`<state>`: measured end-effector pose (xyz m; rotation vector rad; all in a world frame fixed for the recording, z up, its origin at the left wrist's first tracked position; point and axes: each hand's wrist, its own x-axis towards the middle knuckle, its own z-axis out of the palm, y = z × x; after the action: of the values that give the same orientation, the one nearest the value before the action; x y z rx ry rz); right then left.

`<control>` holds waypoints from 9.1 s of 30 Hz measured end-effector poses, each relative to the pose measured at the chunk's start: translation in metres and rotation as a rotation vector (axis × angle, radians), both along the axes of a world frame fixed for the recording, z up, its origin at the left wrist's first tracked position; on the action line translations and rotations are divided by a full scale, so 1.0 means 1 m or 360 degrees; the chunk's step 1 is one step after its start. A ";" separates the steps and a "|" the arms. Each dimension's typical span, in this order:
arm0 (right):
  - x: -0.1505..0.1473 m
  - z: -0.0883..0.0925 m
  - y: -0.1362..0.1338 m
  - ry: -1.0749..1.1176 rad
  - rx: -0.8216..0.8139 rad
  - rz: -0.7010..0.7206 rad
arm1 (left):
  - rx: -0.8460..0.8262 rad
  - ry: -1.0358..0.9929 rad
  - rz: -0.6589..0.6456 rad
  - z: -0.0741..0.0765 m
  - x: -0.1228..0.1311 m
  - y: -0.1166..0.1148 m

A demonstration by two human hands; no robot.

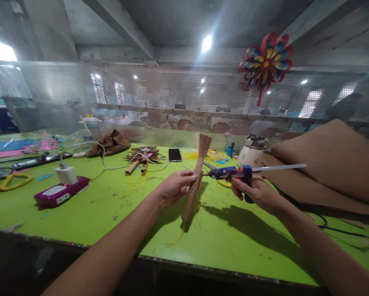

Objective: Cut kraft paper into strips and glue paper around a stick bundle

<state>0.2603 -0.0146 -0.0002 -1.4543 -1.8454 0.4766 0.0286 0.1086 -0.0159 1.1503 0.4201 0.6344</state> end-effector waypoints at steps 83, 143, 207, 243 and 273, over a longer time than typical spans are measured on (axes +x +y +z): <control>-0.014 -0.004 0.001 0.0152 0.0212 -0.0218 | -0.0055 -0.0114 0.0005 0.006 -0.002 -0.004; -0.006 -0.016 0.000 0.0281 0.0093 -0.0029 | -0.0130 -0.0124 -0.0012 0.005 0.000 0.000; -0.011 -0.011 -0.003 0.0147 0.0076 0.0041 | -0.0128 -0.0048 0.0082 0.007 0.000 -0.001; -0.013 -0.013 -0.003 0.0218 0.0015 0.0042 | -0.0111 -0.0054 0.0101 0.002 0.000 0.005; -0.019 -0.005 -0.002 0.0047 0.0123 -0.0066 | -0.0100 -0.0080 0.0075 0.004 0.000 0.000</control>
<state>0.2414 -0.0161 -0.0054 -1.4241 -1.7875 0.4001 0.0287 0.1086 -0.0123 1.0651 0.4223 0.6852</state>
